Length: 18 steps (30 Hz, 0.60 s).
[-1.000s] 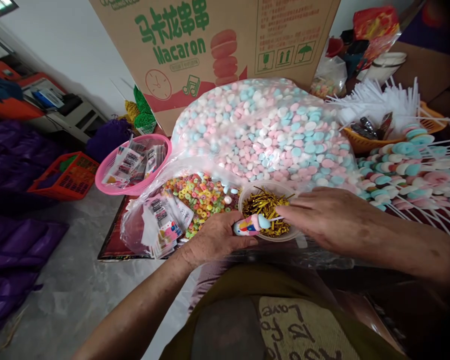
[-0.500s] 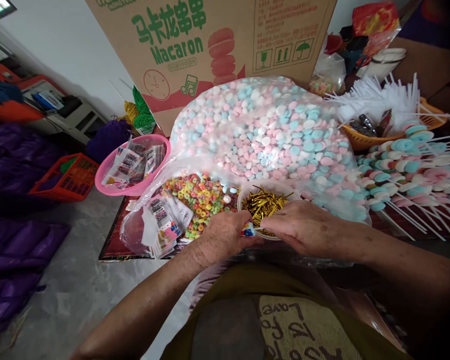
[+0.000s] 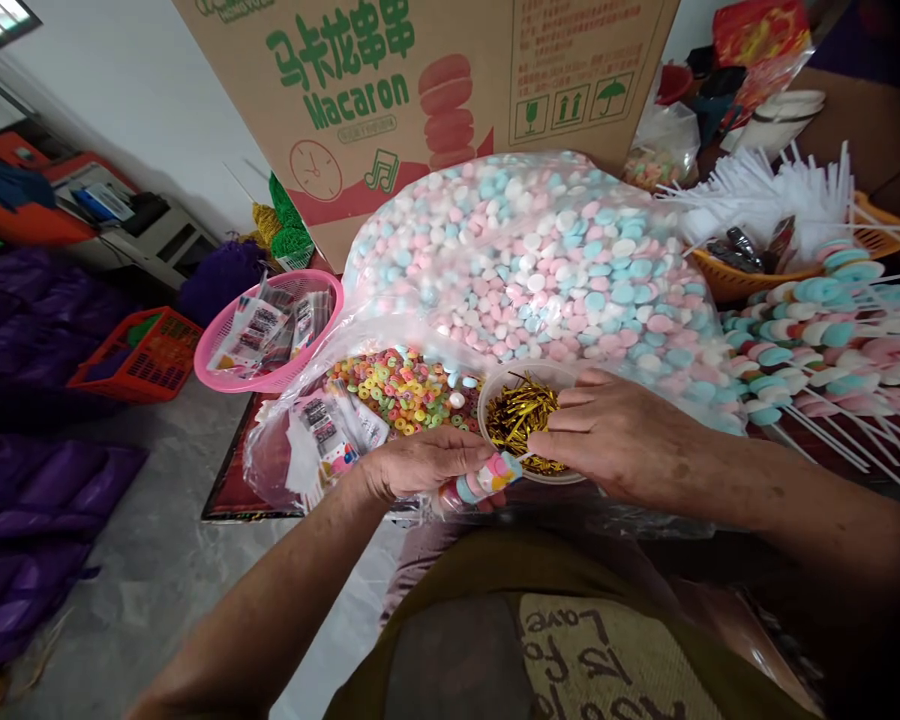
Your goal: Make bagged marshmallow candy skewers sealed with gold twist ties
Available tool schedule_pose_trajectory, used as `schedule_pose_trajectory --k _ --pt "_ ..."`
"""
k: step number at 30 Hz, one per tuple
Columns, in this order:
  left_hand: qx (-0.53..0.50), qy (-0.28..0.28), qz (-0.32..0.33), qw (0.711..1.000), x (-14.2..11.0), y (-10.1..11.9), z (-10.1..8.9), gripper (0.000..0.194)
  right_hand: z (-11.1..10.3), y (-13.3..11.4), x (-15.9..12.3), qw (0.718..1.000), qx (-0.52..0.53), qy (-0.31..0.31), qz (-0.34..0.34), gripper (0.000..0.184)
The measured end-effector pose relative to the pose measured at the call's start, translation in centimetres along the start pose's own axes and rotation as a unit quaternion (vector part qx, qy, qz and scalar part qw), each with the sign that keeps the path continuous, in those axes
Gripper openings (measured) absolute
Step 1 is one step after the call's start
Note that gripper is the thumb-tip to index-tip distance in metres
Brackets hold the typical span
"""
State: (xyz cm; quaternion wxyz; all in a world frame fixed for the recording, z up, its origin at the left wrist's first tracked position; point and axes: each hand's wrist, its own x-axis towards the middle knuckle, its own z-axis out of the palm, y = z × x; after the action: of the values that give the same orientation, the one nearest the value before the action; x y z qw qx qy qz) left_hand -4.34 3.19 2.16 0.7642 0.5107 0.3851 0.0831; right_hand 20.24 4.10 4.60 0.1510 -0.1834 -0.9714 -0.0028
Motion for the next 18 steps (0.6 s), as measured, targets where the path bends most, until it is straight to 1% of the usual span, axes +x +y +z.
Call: schedule_pose_trajectory --k 1,3,5,7,10,11,13,15,16,18 --pt "-0.051 0.012 0.007 0.999 0.3 -0.5 0.5 0.051 -0.2 -0.1 0.1 1.000 -0.006 0.002 -0.008 0.023" --pt "-0.122 0.057 0.026 0.991 0.9 -1.1 1.6 0.049 -0.5 -0.3 0.2 1.000 -0.007 -0.002 -0.029 0.023" --pt "-0.139 0.096 0.038 0.985 1.1 -1.4 2.5 0.046 -0.5 -0.6 0.3 0.998 -0.016 -0.010 -0.053 0.022" --pt "-0.137 0.117 0.051 0.982 0.9 -1.3 2.8 0.041 -0.4 -0.9 0.3 0.997 -0.038 -0.021 -0.066 0.022" --pt "-0.163 0.127 0.074 0.976 0.1 -1.1 2.5 0.042 -0.5 -0.8 0.2 0.998 -0.046 -0.013 -0.048 0.022" --pt "-0.169 0.113 0.075 0.976 -0.3 -1.1 2.3 0.046 -0.6 -0.7 0.1 0.998 -0.040 -0.006 -0.041 0.022" --pt "-0.140 0.047 0.052 0.988 -0.9 -0.9 2.1 0.052 -0.7 -0.6 -0.1 0.999 -0.032 -0.001 -0.035 0.022" --pt "-0.062 -0.024 0.008 0.998 -1.3 -0.9 2.3 0.045 -0.8 -0.7 -0.1 0.998 -0.033 -0.008 -0.045 0.020" --pt "-0.020 -0.040 -0.011 0.999 -1.3 -0.8 2.5 0.040 -0.7 -0.8 0.0 0.998 -0.031 -0.014 -0.051 0.020" --pt "0.036 -0.031 -0.023 0.999 -1.1 -0.8 3.2 0.037 -0.5 -1.3 0.4 0.997 -0.017 -0.030 -0.066 0.018"
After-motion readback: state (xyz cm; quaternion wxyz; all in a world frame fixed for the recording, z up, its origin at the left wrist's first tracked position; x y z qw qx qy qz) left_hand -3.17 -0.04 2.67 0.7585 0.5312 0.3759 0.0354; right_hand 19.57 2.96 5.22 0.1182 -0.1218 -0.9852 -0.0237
